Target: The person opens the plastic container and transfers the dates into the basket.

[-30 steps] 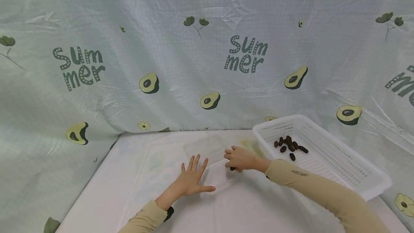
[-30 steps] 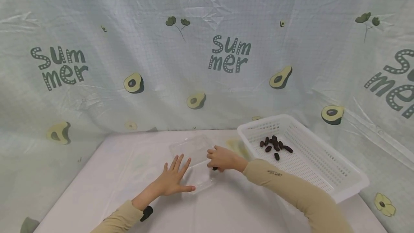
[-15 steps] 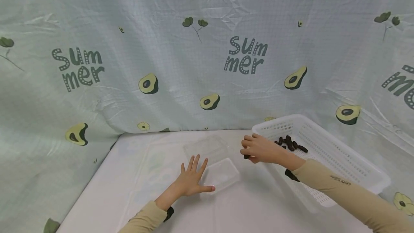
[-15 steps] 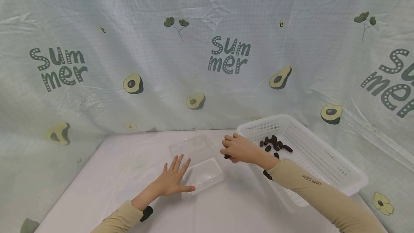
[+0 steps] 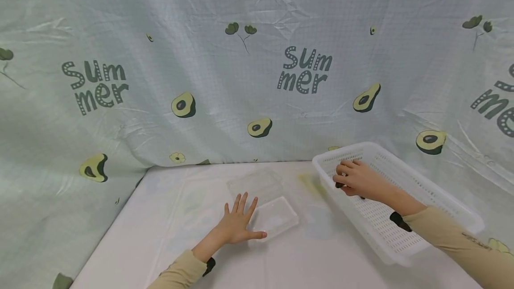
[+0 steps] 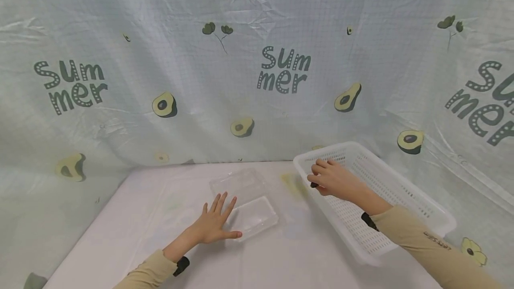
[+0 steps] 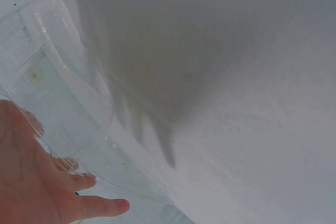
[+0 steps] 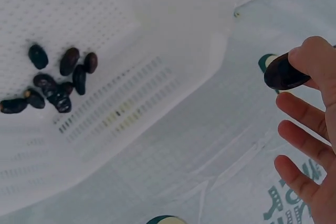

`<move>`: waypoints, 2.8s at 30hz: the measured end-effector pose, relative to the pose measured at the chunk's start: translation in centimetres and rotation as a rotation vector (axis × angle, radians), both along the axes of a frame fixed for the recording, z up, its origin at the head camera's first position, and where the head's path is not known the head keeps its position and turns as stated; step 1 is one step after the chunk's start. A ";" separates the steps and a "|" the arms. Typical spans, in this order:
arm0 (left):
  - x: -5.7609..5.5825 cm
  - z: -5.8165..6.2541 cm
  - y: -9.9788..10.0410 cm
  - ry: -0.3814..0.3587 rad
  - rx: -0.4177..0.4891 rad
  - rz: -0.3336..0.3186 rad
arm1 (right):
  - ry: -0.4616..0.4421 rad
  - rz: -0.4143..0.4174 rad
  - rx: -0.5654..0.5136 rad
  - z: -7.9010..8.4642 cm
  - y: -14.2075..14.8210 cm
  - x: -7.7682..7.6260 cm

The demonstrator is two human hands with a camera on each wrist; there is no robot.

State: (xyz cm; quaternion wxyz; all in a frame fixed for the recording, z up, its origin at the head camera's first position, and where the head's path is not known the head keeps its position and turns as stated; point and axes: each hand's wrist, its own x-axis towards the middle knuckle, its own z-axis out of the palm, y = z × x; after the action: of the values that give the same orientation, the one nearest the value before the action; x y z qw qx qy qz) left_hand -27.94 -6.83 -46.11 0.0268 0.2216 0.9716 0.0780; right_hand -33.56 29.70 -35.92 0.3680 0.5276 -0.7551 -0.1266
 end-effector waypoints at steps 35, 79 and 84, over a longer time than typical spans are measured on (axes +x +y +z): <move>0.5 -0.9 -1.6 0.026 0.010 -0.053 | -0.003 -0.516 0.013 -3.9 9.9 -5.6; -0.9 -1.1 -0.5 0.047 0.058 -0.051 | -0.460 -0.506 -0.404 0.6 4.5 -0.2; -0.9 -1.3 -0.4 0.025 0.091 -0.057 | -0.522 -0.485 -0.478 1.4 2.9 2.0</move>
State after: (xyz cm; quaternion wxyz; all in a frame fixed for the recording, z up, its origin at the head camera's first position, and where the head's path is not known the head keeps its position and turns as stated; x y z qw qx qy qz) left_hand -28.81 -7.21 -47.36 0.0066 0.2509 0.9607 0.1184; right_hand -31.53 32.57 -34.47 0.2361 0.2491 -0.9331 0.1069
